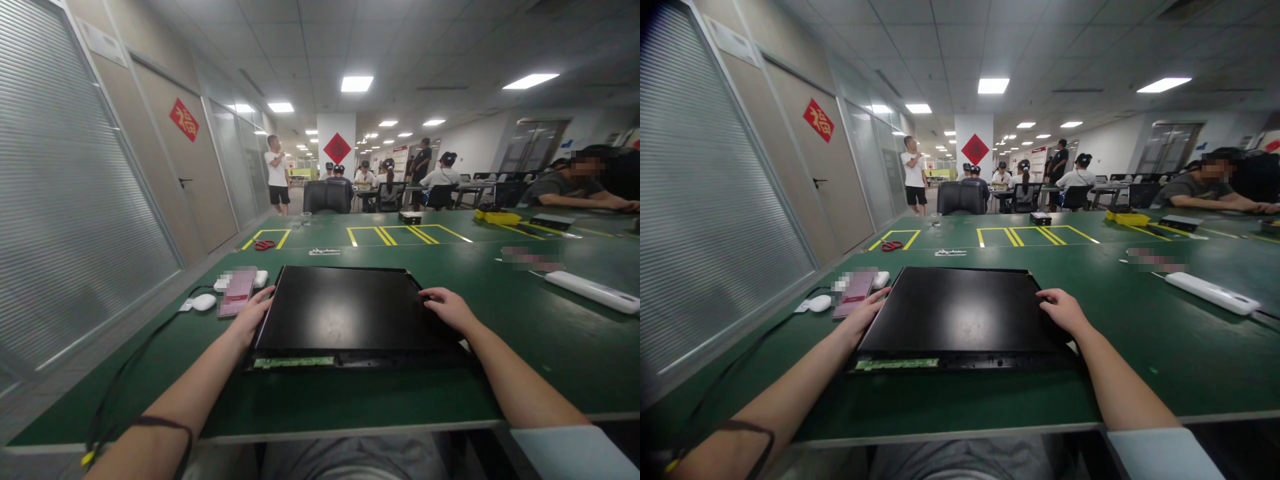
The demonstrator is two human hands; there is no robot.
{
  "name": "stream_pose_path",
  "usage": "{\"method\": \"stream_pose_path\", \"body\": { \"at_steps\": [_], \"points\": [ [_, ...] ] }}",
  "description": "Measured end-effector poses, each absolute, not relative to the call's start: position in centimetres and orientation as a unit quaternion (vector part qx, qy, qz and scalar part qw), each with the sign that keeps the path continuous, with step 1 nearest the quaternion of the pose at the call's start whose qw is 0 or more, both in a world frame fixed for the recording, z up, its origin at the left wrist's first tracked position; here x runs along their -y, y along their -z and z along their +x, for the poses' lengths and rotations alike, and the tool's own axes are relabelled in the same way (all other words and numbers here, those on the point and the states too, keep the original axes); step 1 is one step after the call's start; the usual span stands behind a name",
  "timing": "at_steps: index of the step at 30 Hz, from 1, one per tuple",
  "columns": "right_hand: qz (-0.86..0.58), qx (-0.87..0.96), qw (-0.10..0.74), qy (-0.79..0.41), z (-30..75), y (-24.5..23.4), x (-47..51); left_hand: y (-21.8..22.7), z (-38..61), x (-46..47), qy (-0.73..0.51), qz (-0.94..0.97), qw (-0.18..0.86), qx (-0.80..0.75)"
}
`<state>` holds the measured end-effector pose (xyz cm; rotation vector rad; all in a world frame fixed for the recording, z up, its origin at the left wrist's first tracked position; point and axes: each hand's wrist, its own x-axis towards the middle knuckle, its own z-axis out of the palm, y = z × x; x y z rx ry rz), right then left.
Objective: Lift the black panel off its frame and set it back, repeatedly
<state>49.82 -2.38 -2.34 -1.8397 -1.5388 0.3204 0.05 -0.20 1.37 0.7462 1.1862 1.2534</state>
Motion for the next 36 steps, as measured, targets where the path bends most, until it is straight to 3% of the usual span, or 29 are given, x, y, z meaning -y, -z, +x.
{"method": "stream_pose_path", "body": {
  "at_steps": [18,28,36],
  "points": [
    [-0.717,0.574,0.368,-0.143,49.2,1.6,3.0,-2.3,0.5,2.1,-0.543,0.453,0.541,-0.456],
    [-0.720,0.491,0.439,-0.219,49.2,1.5,2.7,-3.2,0.6,2.6,-0.549,0.520,0.522,-0.394],
    [-0.568,0.411,0.621,-0.350,48.6,-0.2,3.7,-2.9,0.9,2.9,-0.542,0.493,0.572,-0.369]
  ]
}}
